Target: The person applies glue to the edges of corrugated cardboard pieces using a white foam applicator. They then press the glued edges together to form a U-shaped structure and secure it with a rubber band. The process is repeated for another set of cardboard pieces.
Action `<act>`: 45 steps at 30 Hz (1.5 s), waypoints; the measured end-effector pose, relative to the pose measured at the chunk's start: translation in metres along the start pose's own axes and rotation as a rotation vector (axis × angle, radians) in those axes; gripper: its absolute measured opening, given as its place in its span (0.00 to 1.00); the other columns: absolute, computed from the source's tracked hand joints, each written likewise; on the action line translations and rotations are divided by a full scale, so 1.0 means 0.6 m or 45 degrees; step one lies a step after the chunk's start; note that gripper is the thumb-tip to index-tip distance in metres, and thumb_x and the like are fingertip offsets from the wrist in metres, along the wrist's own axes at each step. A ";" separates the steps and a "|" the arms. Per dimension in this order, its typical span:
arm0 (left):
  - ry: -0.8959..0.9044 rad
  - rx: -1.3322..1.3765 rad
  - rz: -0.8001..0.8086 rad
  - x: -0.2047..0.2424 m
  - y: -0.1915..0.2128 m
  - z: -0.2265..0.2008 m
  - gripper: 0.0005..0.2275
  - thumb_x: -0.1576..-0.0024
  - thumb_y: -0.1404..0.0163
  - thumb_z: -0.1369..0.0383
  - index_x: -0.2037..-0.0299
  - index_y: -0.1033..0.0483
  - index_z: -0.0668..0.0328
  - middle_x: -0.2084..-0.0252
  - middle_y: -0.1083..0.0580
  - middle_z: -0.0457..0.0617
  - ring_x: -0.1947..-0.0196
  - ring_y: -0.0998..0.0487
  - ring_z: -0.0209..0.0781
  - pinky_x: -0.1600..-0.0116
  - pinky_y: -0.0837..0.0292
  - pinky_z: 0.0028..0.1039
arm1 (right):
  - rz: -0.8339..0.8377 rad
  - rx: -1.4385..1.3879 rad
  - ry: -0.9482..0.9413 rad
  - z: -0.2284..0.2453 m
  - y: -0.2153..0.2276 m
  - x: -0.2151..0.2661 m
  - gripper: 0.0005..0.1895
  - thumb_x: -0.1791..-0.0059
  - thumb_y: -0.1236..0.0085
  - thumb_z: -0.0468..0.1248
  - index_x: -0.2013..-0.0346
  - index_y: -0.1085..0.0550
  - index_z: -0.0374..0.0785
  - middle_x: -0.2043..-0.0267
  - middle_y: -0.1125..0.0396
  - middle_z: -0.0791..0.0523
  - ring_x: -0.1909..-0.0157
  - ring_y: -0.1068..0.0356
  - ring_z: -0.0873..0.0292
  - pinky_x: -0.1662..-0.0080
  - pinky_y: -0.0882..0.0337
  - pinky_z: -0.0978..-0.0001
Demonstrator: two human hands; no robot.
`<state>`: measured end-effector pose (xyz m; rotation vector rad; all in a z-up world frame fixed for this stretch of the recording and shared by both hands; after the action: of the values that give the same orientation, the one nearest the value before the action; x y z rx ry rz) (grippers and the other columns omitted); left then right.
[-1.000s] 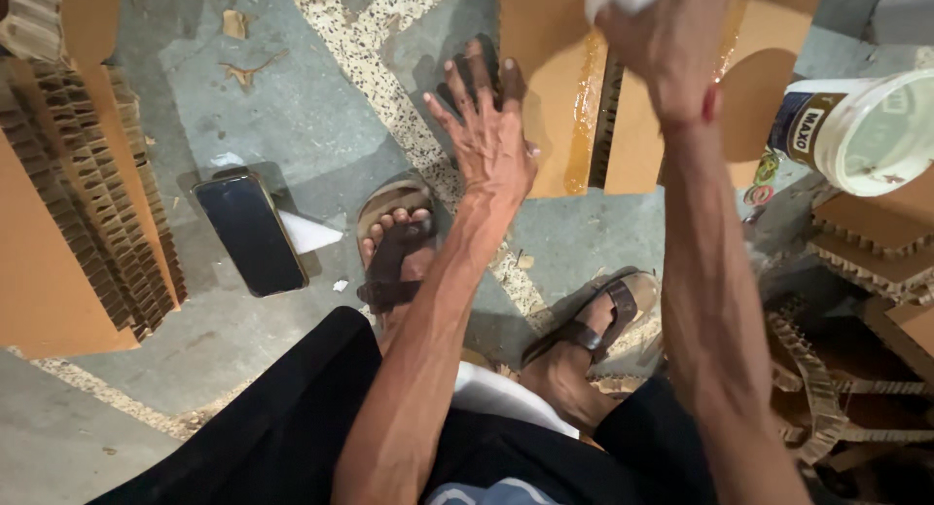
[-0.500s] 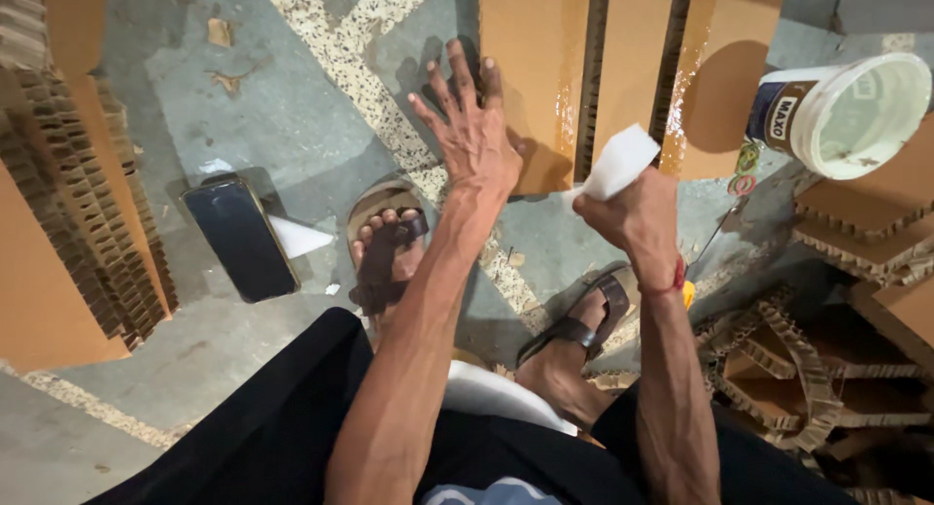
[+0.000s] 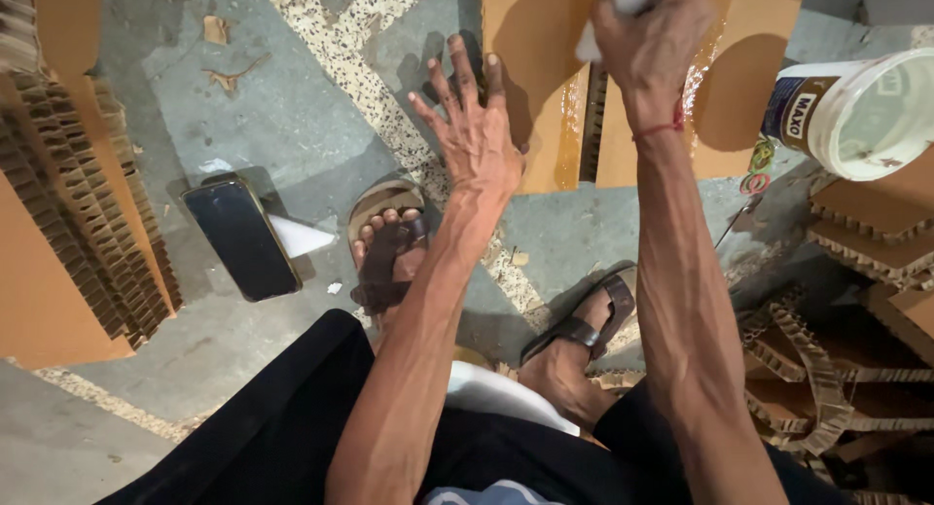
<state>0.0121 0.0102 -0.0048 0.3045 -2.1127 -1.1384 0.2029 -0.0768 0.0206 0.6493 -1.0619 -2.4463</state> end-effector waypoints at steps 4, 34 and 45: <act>-0.010 0.028 -0.077 0.000 -0.003 0.001 0.48 0.56 0.34 0.57 0.25 0.48 0.55 0.23 0.66 0.66 0.23 0.65 0.75 0.27 0.68 0.74 | -0.171 0.001 -0.053 -0.003 0.005 0.012 0.17 0.53 0.25 0.40 0.72 0.24 0.30 0.77 0.28 0.51 0.77 0.25 0.53 0.69 0.28 0.60; -0.039 0.106 -0.120 0.006 0.016 -0.004 0.46 0.59 0.34 0.65 0.27 0.44 0.60 0.24 0.64 0.67 0.24 0.63 0.76 0.28 0.66 0.74 | 0.299 0.194 -0.091 0.083 0.123 0.190 0.13 0.53 0.27 0.41 0.67 0.21 0.35 0.67 0.25 0.49 0.66 0.25 0.47 0.60 0.26 0.58; -0.022 0.077 -0.072 0.005 0.006 -0.001 0.48 0.59 0.36 0.63 0.26 0.47 0.60 0.24 0.67 0.68 0.24 0.66 0.76 0.27 0.69 0.74 | 0.394 0.152 -0.271 0.110 0.123 0.212 0.10 0.55 0.30 0.39 0.70 0.22 0.36 0.70 0.25 0.50 0.69 0.24 0.49 0.63 0.26 0.59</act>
<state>0.0108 0.0107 -0.0003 0.3863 -2.1691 -1.1146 0.0750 -0.1518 0.0836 0.2381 -1.2923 -2.2290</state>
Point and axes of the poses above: each hand's wrist, its own x-axis away from the middle knuckle, its own y-axis out of the back of the hand, z = x × y, the point moved 2 cm from there along -x, towards the middle knuckle
